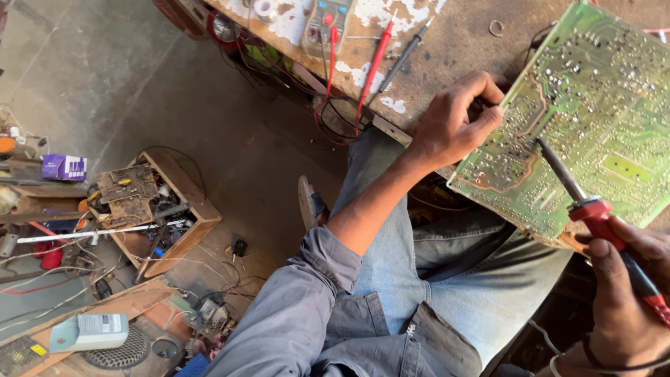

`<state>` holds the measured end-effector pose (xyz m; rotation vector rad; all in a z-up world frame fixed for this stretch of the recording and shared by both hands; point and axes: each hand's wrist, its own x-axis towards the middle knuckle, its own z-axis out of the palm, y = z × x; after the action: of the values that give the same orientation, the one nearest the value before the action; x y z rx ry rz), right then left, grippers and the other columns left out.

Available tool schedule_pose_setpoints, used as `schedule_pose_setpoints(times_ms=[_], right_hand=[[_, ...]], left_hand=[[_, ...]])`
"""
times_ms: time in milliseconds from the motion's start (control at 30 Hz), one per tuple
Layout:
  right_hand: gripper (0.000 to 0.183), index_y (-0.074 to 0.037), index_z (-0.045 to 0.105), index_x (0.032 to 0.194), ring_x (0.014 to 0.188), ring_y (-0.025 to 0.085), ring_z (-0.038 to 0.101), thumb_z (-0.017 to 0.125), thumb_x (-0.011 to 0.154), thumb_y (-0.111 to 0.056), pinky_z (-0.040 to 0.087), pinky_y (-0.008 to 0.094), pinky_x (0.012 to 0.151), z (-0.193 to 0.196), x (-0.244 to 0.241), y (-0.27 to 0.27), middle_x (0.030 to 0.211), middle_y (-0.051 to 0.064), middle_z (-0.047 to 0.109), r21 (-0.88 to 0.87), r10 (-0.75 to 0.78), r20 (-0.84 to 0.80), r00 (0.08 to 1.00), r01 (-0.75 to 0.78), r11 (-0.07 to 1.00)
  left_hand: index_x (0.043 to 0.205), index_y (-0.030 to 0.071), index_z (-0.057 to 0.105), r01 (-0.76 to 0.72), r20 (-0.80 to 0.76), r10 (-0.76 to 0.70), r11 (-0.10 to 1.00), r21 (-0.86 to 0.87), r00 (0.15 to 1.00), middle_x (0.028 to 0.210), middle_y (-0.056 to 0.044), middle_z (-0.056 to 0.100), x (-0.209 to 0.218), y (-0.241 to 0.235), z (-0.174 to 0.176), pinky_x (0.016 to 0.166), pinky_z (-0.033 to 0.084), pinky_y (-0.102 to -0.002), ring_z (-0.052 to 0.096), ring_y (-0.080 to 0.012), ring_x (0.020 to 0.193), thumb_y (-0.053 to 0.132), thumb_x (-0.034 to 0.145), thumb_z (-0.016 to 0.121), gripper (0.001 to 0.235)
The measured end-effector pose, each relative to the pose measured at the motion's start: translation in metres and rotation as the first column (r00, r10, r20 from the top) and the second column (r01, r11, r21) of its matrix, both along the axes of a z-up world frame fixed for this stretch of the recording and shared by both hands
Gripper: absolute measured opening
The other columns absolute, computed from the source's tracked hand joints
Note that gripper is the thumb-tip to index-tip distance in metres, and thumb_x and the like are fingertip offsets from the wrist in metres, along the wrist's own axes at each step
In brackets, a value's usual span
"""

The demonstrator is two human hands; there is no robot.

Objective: The person holds a green circuit board and uses a soldering iron to apply heat to various solder joints on the board. The person repositions the board several times to access different areas while continuing to solder.

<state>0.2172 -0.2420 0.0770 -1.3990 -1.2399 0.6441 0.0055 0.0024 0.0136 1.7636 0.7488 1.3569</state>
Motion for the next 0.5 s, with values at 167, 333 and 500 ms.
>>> schedule_pose_setpoints(times_ms=[167, 333, 500], right_hand=[[0.018, 0.007, 0.059, 0.130, 0.108, 0.022, 0.071, 0.067, 0.115, 0.001, 0.057, 0.027, 0.101, 0.002, -0.006, 0.001, 0.119, 0.017, 0.065, -0.006, -0.041, -0.015, 0.999, 0.041, 0.999], [0.017, 0.006, 0.060, 0.128, 0.110, 0.018, 0.066, 0.069, 0.114, 0.002, 0.054, 0.026, 0.104, 0.016, -0.021, 0.001, 0.122, 0.015, 0.065, 0.049, -0.037, -0.038, 0.999, 0.038, 0.998], [0.017, 0.006, 0.065, 0.123, 0.107, 0.018, 0.070, 0.067, 0.107, 0.003, 0.056, 0.027, 0.102, 0.040, -0.037, 0.013, 0.119, 0.015, 0.070, 0.022, -0.061, 0.004, 0.998, 0.061, 0.998]], left_hand=[[0.093, 0.009, 0.061, -0.006, -0.004, 0.006, 1.000, -0.019, 1.000, 0.088, -0.002, 0.063, -0.003, -0.003, 0.000, 0.074, 0.058, -0.034, 0.066, -0.0131, 0.083, 0.023, 0.095, 0.066, 0.015], [0.092, 0.009, 0.060, 0.085, 0.009, -0.085, 0.976, -0.198, 0.996, 0.086, -0.001, 0.062, 0.001, -0.003, 0.002, 0.068, 0.057, -0.032, 0.068, -0.0114, 0.072, 0.027, 0.096, 0.063, 0.018], [0.099, 0.010, 0.060, 0.063, 0.038, -0.058, 0.985, -0.160, 0.998, 0.078, 0.001, 0.060, -0.004, -0.007, 0.007, 0.062, 0.051, -0.027, 0.061, -0.0087, 0.067, 0.027, 0.100, 0.063, 0.018]])
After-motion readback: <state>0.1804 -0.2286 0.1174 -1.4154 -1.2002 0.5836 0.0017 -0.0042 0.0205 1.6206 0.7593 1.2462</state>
